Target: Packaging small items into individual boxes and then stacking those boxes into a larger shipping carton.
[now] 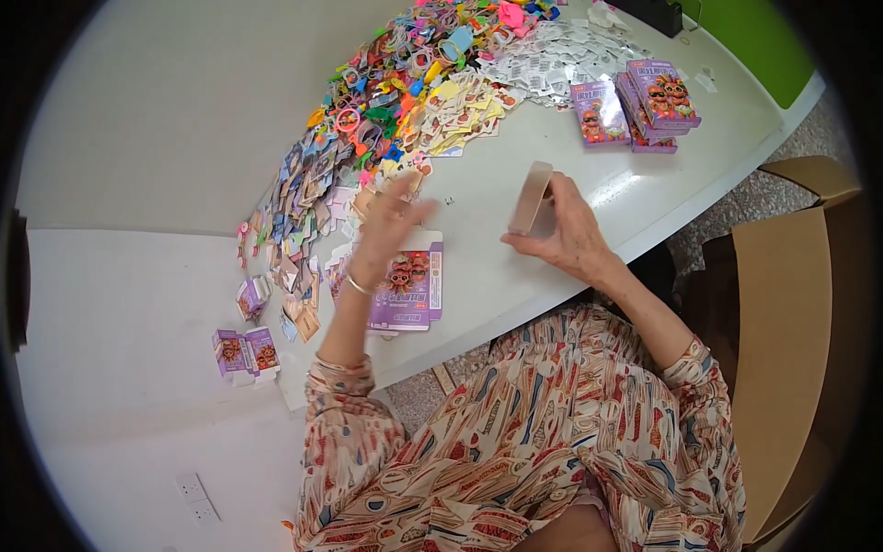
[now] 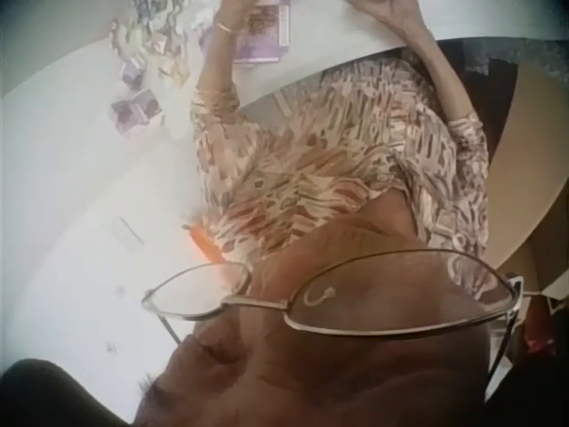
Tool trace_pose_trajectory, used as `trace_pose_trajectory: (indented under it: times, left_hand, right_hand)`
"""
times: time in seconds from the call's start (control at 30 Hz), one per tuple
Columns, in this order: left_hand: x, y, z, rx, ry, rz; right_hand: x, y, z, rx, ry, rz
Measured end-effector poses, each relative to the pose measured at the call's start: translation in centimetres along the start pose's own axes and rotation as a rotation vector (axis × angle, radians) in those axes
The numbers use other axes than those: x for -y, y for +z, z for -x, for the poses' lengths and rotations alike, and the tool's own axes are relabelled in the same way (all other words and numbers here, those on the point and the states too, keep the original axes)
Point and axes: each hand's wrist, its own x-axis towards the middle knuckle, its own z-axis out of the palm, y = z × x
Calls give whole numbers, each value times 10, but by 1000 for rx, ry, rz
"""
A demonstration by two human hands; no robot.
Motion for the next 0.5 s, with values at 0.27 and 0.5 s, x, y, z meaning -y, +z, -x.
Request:
trace_pose_trajectory:
  times: [0.27, 0.5]
  left_hand:
    - [135, -86, -20, -30, 15, -869]
    - [157, -114, -20, -351, 18, -455]
  right_hand:
    - [-4, 11, -2, -39, -134, 328]
    - [4, 19, -11, -50, -241, 469]
